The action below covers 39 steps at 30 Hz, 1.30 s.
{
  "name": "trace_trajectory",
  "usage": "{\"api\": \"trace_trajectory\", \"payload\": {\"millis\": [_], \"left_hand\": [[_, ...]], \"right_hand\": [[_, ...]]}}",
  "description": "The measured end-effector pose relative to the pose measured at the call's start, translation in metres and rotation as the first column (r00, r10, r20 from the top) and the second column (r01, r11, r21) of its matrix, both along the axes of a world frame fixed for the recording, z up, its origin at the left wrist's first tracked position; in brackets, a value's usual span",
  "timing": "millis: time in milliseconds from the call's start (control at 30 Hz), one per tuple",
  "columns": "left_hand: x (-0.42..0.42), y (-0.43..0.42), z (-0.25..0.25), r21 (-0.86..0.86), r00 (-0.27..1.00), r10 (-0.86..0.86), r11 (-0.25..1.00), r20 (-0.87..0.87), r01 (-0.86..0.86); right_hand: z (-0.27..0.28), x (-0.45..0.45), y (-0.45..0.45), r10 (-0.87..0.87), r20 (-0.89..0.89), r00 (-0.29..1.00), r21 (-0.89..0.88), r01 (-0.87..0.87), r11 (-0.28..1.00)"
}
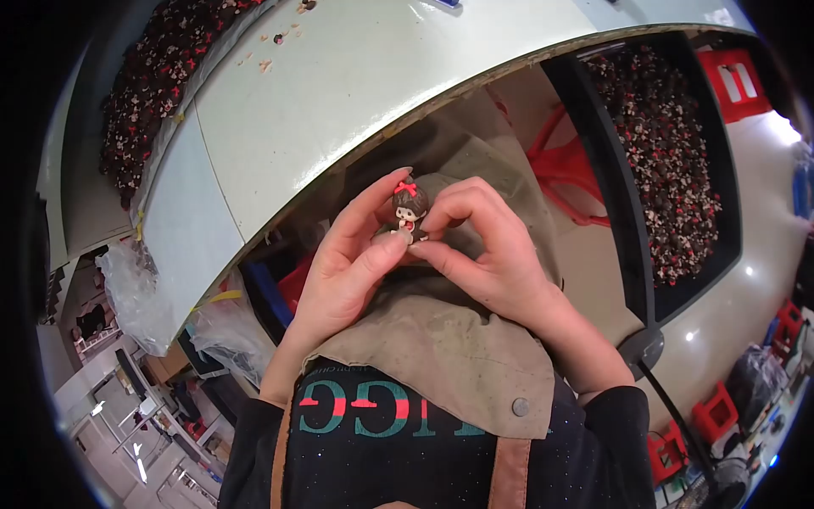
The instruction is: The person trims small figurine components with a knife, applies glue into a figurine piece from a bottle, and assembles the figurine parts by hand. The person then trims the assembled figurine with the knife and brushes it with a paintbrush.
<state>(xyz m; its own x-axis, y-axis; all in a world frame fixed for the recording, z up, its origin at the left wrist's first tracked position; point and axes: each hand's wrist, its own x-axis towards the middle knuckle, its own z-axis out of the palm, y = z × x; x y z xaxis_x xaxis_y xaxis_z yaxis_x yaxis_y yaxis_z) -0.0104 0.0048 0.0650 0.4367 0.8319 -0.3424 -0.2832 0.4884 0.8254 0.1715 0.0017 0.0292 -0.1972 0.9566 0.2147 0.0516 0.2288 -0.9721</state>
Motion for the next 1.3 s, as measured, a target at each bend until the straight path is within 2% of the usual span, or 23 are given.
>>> {"api": "trace_trajectory", "payload": {"millis": [100,200,300,367,667,900,1000,1100,1200,1300], "left_hand": [[-0.002,-0.003,-0.002,-0.030,0.998,0.026,0.999,0.053,-0.025],[-0.001,-0.005,0.001,-0.067,0.998,0.054,0.996,0.032,-0.052],[-0.002,-0.004,-0.002,-0.014,0.999,0.049,0.999,-0.024,-0.049],[0.000,-0.004,-0.004,-0.045,0.998,0.066,0.997,0.000,-0.066],[0.000,0.002,-0.008,-0.099,0.995,0.075,0.992,-0.067,-0.082],[0.002,0.007,-0.004,-0.160,0.997,0.051,0.985,-0.049,-0.059],[0.000,0.006,-0.010,-0.093,0.999,0.028,0.995,-0.027,-0.030],[-0.003,0.011,-0.007,-0.202,0.999,0.035,0.979,-0.025,-0.039],[-0.005,0.011,-0.008,-0.231,0.998,0.053,0.971,-0.043,-0.062],[-0.005,0.009,-0.011,-0.185,0.995,0.060,0.980,-0.077,-0.073]], "right_hand": [[-0.005,0.000,-0.004,0.024,-0.078,0.997,-0.101,-0.032,0.994],[-0.007,0.001,-0.007,0.035,-0.128,0.991,-0.181,-0.058,0.982],[-0.008,0.002,-0.007,0.041,-0.145,0.989,-0.232,-0.074,0.970],[-0.009,0.003,-0.007,0.037,-0.163,0.986,-0.274,-0.081,0.958],[-0.011,0.006,-0.001,0.080,-0.071,0.994,-0.255,-0.095,0.962],[-0.012,0.007,0.002,0.081,-0.098,0.992,-0.281,-0.106,0.954],[-0.012,0.007,0.002,0.081,-0.117,0.990,-0.294,-0.112,0.949],[-0.013,0.006,0.003,0.086,-0.104,0.991,-0.259,-0.111,0.960],[-0.013,0.006,0.004,0.089,-0.084,0.993,-0.244,-0.107,0.964],[-0.014,0.005,0.003,0.090,-0.081,0.993,-0.243,-0.107,0.964]]}}
